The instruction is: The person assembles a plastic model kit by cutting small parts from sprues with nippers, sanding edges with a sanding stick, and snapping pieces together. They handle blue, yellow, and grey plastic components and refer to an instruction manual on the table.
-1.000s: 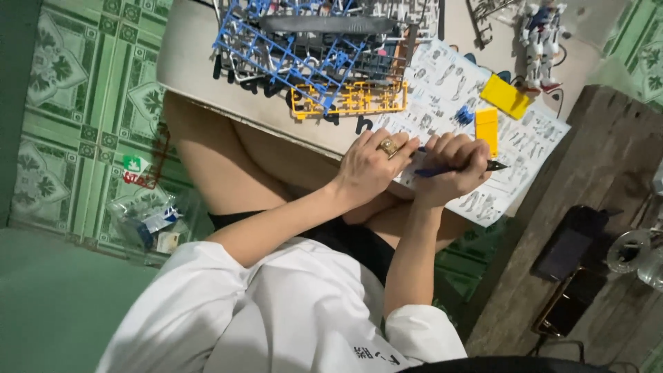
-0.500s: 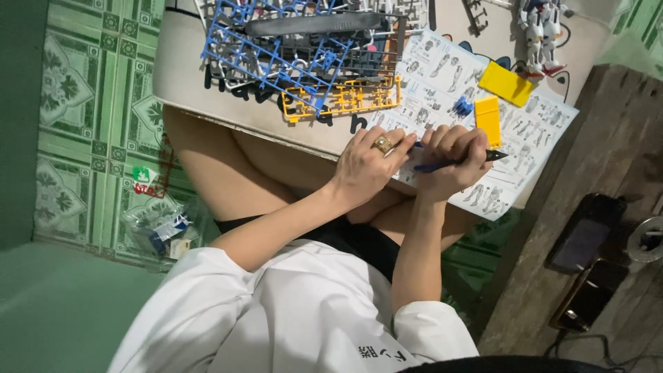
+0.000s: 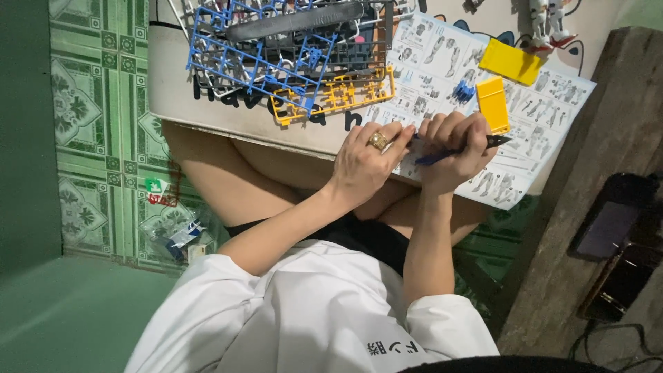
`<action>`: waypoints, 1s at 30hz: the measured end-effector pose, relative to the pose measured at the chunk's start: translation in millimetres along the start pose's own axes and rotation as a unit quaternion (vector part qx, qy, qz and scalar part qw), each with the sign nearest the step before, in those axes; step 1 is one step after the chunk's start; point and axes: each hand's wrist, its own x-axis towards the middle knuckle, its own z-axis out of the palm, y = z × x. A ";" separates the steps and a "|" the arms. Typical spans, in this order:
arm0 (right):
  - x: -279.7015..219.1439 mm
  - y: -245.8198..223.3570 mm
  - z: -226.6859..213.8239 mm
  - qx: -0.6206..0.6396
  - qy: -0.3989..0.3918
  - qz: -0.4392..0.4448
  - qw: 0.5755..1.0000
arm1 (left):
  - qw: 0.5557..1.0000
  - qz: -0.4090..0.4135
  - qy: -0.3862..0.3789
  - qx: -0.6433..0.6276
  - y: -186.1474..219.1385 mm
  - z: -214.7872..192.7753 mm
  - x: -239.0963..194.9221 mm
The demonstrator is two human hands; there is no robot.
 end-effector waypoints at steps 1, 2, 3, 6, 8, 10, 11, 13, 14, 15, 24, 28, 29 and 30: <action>0.7 -0.3 0.7 -0.005 -0.003 -0.005 1.000 | 1.000 0.000 0.003 -0.002 0.1 -0.1 0.4; -0.3 -0.3 -0.2 -0.005 -0.002 -0.005 1.000 | 1.000 0.001 0.002 -0.002 0.2 0.0 0.2; -1.3 -0.3 -1.1 0.001 0.003 -0.007 1.000 | 1.000 -0.002 -0.003 -0.003 0.4 0.0 0.1; -2.3 0.5 -2.1 0.013 0.007 -0.007 1.000 | 1.000 -0.003 -0.002 0.001 -0.2 3.7 -3.0; -2.7 0.1 -2.2 0.018 0.010 -0.007 1.000 | 1.000 0.001 0.003 0.004 0.0 5.5 -3.6; -3.1 -0.7 -1.5 -0.006 0.012 -0.011 1.000 | 1.000 -0.002 0.005 0.007 0.5 4.8 -2.5; -3.0 -2.0 -0.8 -0.005 0.014 -0.011 1.000 | 1.000 -0.001 0.003 0.007 1.4 3.2 -2.1; -1.2 -4.1 1.0 -0.012 -0.001 -0.015 1.000 | 1.000 -0.008 -0.010 0.006 1.9 0.2 0.3; -1.2 -2.9 0.6 -0.011 0.001 -0.015 1.000 | 1.000 -0.007 -0.012 0.006 1.8 -0.1 0.6; -1.3 -1.6 0.2 -0.011 -0.001 -0.018 1.000 | 1.000 -0.007 -0.016 0.006 1.8 -0.4 0.8; -4.6 3.4 -1.0 -0.013 -0.006 -0.018 1.000 | 1.000 0.005 -0.020 0.001 -0.7 0.7 1.2; -4.1 2.5 2.6 -0.043 0.001 -0.037 0.998 | 0.999 -0.003 -0.033 -0.004 -0.1 0.5 1.5; -4.6 2.8 2.8 -0.043 0.002 -0.036 0.998 | 0.999 -0.003 -0.035 -0.004 0.3 -0.4 1.0; -4.2 3.4 2.5 -0.046 0.002 -0.036 0.998 | 0.999 -0.002 -0.033 -0.004 0.2 -0.4 1.3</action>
